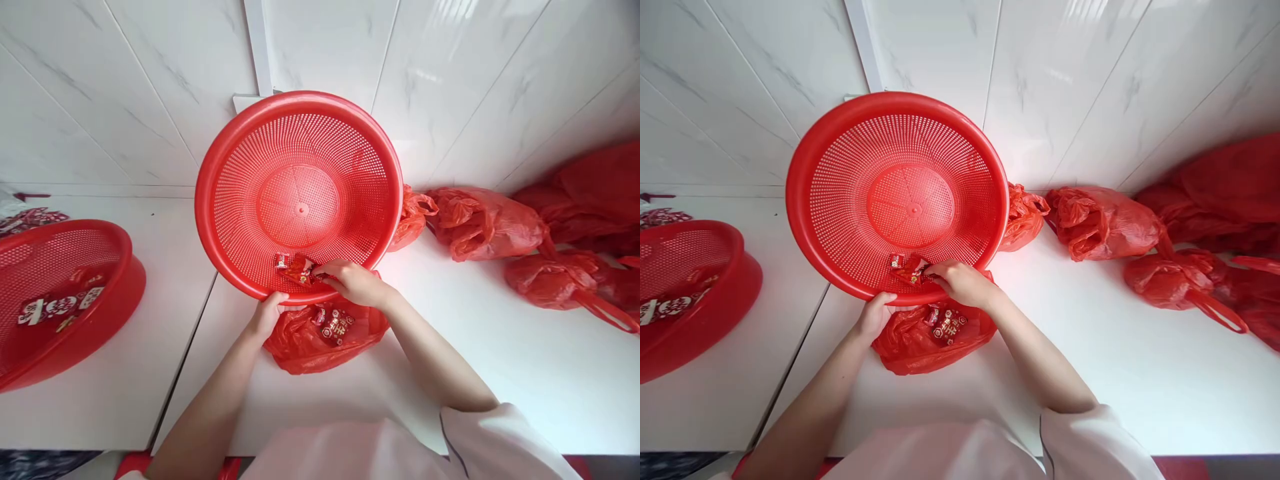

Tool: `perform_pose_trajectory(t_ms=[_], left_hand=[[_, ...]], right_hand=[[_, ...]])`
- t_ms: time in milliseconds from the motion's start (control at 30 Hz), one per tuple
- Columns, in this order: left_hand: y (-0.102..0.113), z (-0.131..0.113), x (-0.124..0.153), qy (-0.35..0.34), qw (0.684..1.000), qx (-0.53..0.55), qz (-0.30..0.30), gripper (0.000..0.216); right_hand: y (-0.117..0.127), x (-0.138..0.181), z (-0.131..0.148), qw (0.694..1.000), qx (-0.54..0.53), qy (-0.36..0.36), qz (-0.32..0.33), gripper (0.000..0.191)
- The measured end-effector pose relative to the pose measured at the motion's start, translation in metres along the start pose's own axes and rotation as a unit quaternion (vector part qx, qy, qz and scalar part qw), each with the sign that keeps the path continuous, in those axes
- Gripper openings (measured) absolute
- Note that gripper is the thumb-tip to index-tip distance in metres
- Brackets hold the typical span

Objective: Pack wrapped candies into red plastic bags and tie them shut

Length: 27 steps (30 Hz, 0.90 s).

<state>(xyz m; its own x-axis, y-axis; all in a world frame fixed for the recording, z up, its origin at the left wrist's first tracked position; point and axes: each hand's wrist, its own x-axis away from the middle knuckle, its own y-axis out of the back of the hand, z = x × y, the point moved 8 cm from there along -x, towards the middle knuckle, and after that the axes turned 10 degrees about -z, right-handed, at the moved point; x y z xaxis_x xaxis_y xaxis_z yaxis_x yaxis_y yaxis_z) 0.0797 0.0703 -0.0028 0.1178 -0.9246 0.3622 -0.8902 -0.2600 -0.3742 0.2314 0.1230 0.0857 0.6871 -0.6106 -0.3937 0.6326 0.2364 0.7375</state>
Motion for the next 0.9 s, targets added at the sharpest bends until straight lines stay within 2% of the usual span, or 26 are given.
perform_pose_trajectory(t_ms=[500,900], left_hand=[[0.006,0.010,-0.002,0.017,1.000,-0.008,0.009,0.030],[0.007,0.007,0.000,0.009,1.000,-0.025,0.005,0.030]], right_hand=[[-0.008,0.001,-0.004,0.999,0.024,-0.004,0.021,0.036],[-0.012,0.002,-0.006,0.999,0.020,-0.012,0.037,0.038]])
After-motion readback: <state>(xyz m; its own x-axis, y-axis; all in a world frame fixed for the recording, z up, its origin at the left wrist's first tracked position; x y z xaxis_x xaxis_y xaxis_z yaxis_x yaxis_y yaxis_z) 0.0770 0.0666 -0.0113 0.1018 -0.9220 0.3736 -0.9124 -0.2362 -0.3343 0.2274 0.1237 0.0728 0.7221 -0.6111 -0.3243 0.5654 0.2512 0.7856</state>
